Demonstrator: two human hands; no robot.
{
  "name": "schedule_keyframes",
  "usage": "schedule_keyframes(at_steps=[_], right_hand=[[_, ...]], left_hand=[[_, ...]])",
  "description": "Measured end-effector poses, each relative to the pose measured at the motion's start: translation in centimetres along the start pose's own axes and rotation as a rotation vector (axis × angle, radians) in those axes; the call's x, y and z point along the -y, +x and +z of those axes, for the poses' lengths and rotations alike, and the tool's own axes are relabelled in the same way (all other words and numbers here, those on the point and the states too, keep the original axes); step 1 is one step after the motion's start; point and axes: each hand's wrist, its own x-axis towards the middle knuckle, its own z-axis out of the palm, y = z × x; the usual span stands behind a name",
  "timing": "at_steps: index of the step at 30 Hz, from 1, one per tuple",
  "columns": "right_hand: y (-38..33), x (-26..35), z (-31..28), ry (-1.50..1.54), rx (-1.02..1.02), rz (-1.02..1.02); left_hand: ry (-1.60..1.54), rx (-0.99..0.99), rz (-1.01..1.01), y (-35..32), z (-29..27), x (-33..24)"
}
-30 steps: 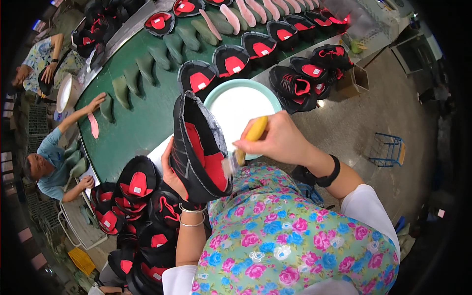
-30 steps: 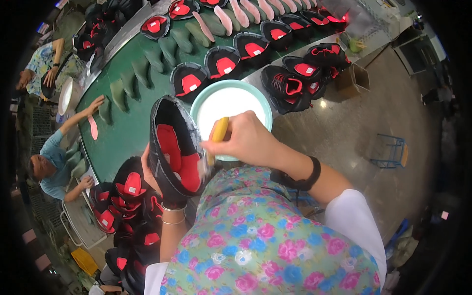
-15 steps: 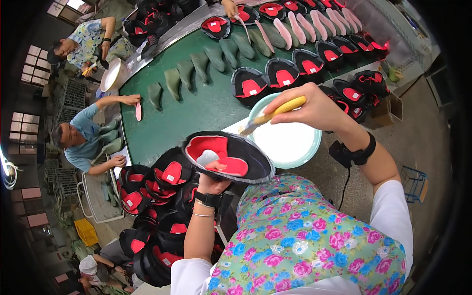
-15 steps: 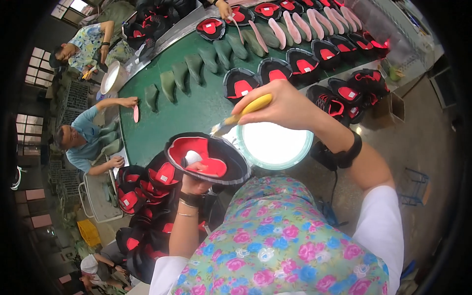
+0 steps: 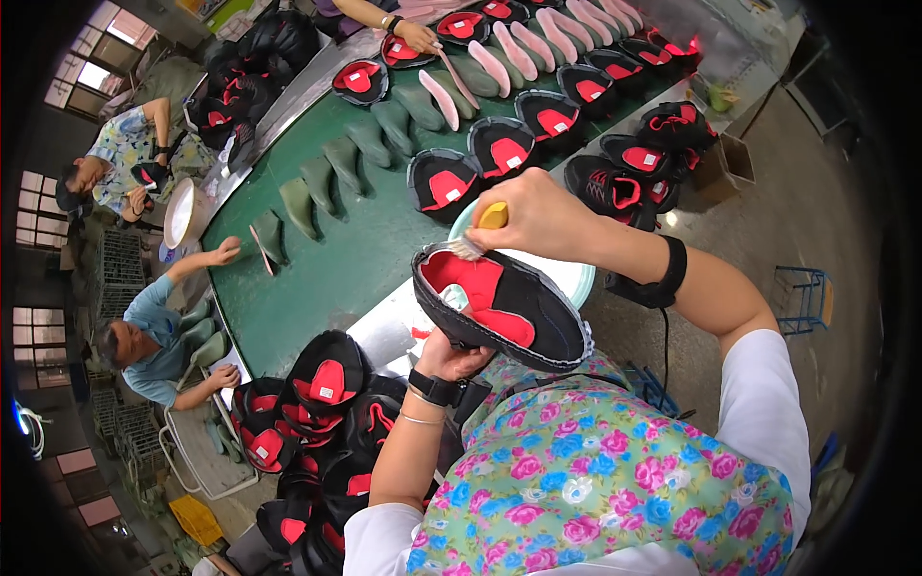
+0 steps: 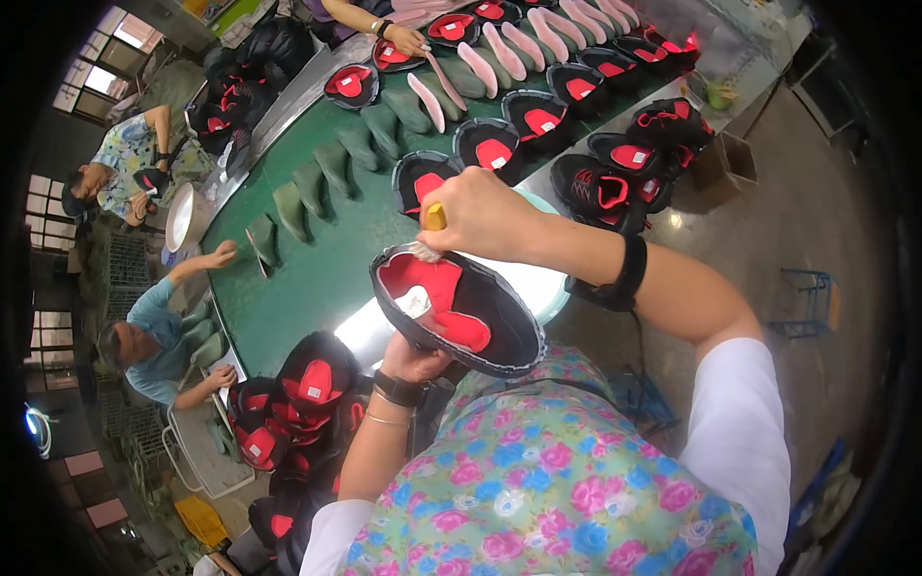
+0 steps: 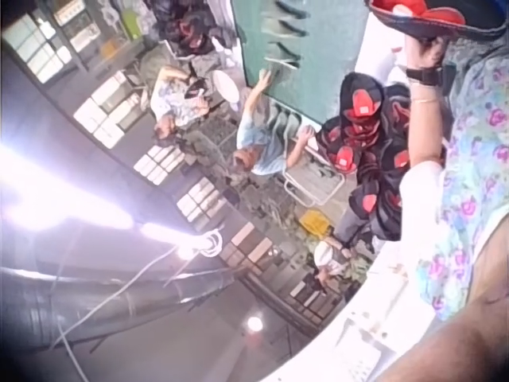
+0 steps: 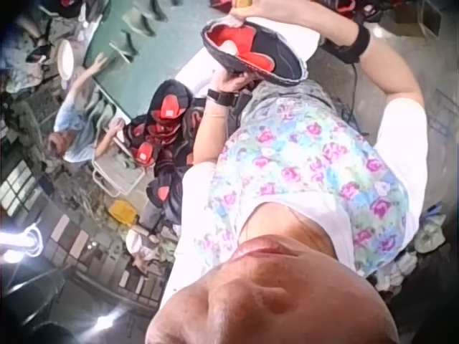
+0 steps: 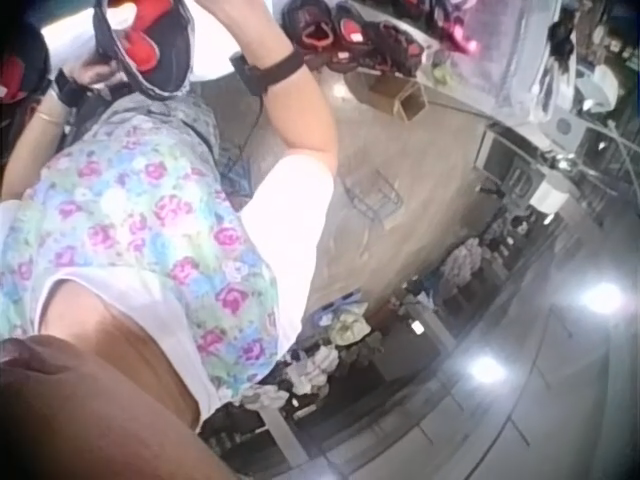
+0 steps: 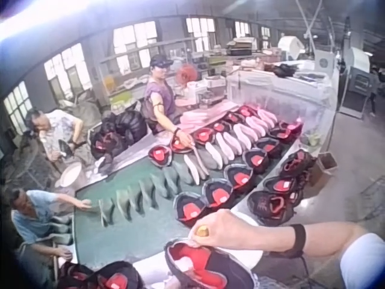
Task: Apply adhesive to the edges and interior of shoe uppers using a brush.
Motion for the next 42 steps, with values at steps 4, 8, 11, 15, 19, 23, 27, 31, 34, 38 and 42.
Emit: schedule_keyframes(at_steps=[4, 8, 11, 15, 19, 23, 27, 31, 34, 38, 42], right_hand=[[-2.4, -1.4, -0.6, -0.101, 0.022, 0.071], [-4.4, -1.8, -1.5, -0.033, 0.078, 0.227], [-5.5, -1.4, -1.8, 0.029, 0.000, 0.388], [-5.6, -2.0, -1.4, 0.268, -0.139, 0.558], [-4.5, -2.9, 0.1, 0.407, -0.286, 0.673], [-2.0, -2.2, 3.0, 0.405, -0.326, 0.756], [0.7, -1.0, 5.6, 0.351, -0.285, 0.825], [2.8, -0.2, 8.3, 0.227, -0.276, 0.843], [4.4, 0.3, 10.3, 0.101, -0.340, 0.979], [6.5, 1.0, 12.7, 0.084, -0.296, 0.986], [8.0, 1.5, 14.1, 0.074, -0.251, 1.006]], left_hand=[[0.074, 0.021, -0.016, 0.2, -0.6, -0.5], [0.096, -0.032, -0.008, -0.7, -2.1, -2.1], [0.089, -0.062, 0.168, -3.2, -4.4, -4.6], [0.052, -0.295, 0.514, -9.5, -10.1, -10.8], [-0.034, -0.437, 0.837, -16.1, -18.8, -18.0], [-0.050, -0.611, 1.056, -17.6, -27.6, -25.4], [0.048, -0.727, 0.843, -16.7, -33.7, -32.6], [0.107, -0.765, 0.721, -16.3, -37.8, -38.8], [0.037, -0.821, 0.694, -15.8, -40.7, -41.8], [0.006, -0.775, 0.645, -14.8, -43.8, -42.8], [-0.101, -0.748, 0.689, -14.3, -45.4, -42.0]])
